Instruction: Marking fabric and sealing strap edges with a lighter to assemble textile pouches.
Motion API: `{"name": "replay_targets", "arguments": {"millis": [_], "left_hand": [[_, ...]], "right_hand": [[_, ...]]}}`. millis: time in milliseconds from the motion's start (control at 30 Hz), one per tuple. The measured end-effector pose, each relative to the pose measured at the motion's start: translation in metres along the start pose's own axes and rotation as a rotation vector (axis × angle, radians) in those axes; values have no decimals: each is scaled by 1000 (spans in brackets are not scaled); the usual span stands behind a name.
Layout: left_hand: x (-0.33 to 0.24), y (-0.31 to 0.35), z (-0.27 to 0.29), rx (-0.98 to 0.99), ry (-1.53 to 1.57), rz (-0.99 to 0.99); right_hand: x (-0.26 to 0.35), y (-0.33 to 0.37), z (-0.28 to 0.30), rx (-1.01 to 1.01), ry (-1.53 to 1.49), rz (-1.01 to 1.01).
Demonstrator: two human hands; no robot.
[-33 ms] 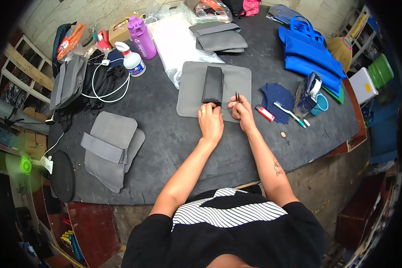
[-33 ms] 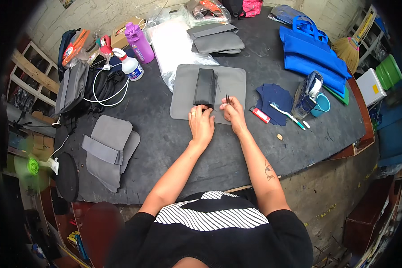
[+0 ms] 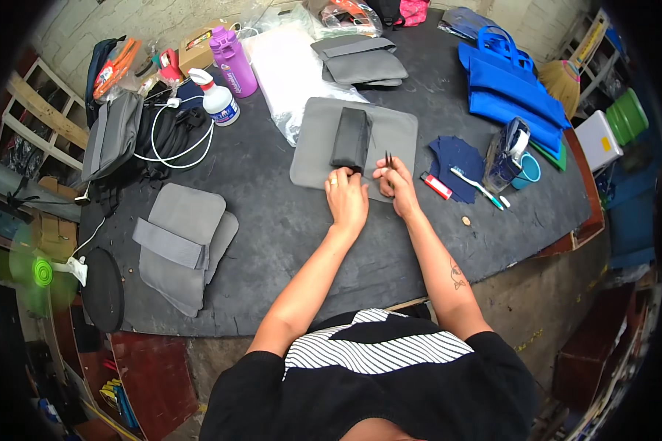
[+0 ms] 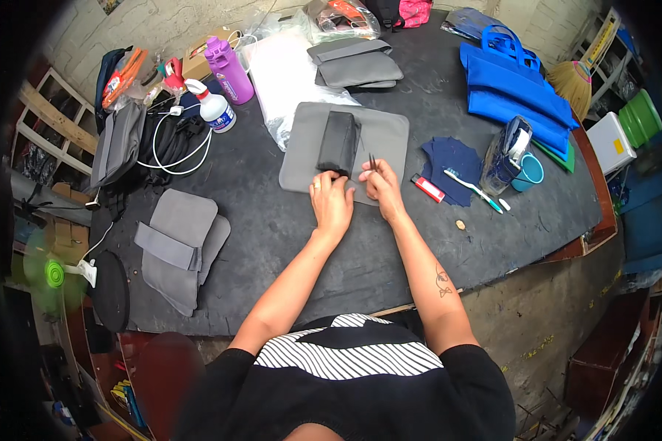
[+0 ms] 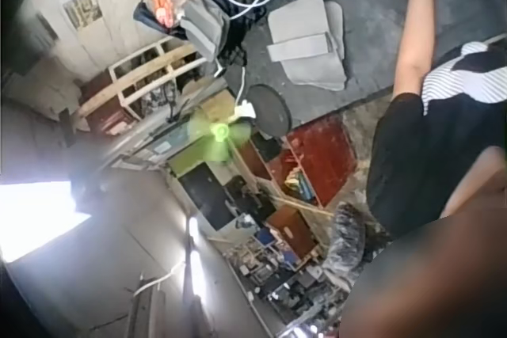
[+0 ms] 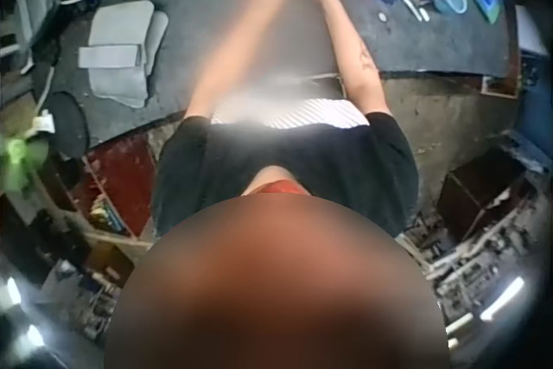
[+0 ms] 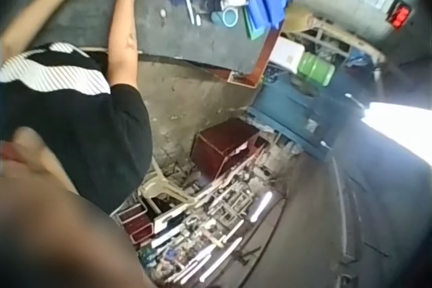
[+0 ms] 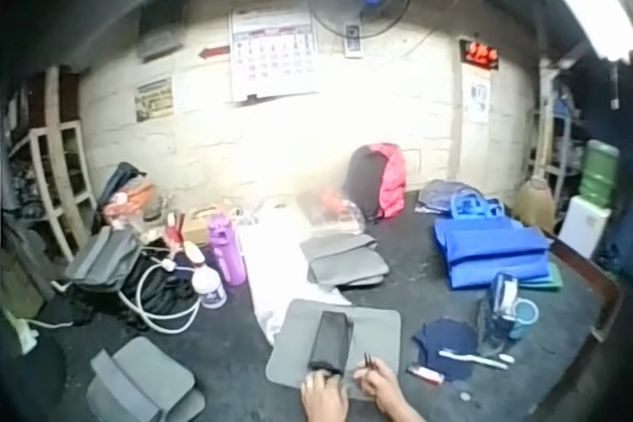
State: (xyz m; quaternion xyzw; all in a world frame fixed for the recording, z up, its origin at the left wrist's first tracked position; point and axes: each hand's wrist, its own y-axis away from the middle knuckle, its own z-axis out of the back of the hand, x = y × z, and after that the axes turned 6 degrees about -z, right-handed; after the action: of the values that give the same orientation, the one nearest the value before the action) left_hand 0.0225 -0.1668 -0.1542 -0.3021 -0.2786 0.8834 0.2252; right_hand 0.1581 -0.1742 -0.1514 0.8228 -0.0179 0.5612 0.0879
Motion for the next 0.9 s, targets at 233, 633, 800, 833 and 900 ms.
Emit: {"name": "replay_targets", "arguments": {"millis": [233, 633, 800, 833, 900], "left_hand": [[11, -19, -21, 48, -70, 65], [40, -25, -11, 190, 286, 220], [40, -23, -12, 186, 342, 225], [39, -22, -11, 170, 341, 223], [38, -22, -10, 152, 341, 224]], "right_hand": [[-10, 12, -20, 106, -188, -79], [6, 27, -10, -259, 1112, 464], [-1, 24, -19, -311, 1266, 636], [-1, 23, -19, -312, 1266, 636], [-1, 23, -22, -304, 1286, 668]]}}
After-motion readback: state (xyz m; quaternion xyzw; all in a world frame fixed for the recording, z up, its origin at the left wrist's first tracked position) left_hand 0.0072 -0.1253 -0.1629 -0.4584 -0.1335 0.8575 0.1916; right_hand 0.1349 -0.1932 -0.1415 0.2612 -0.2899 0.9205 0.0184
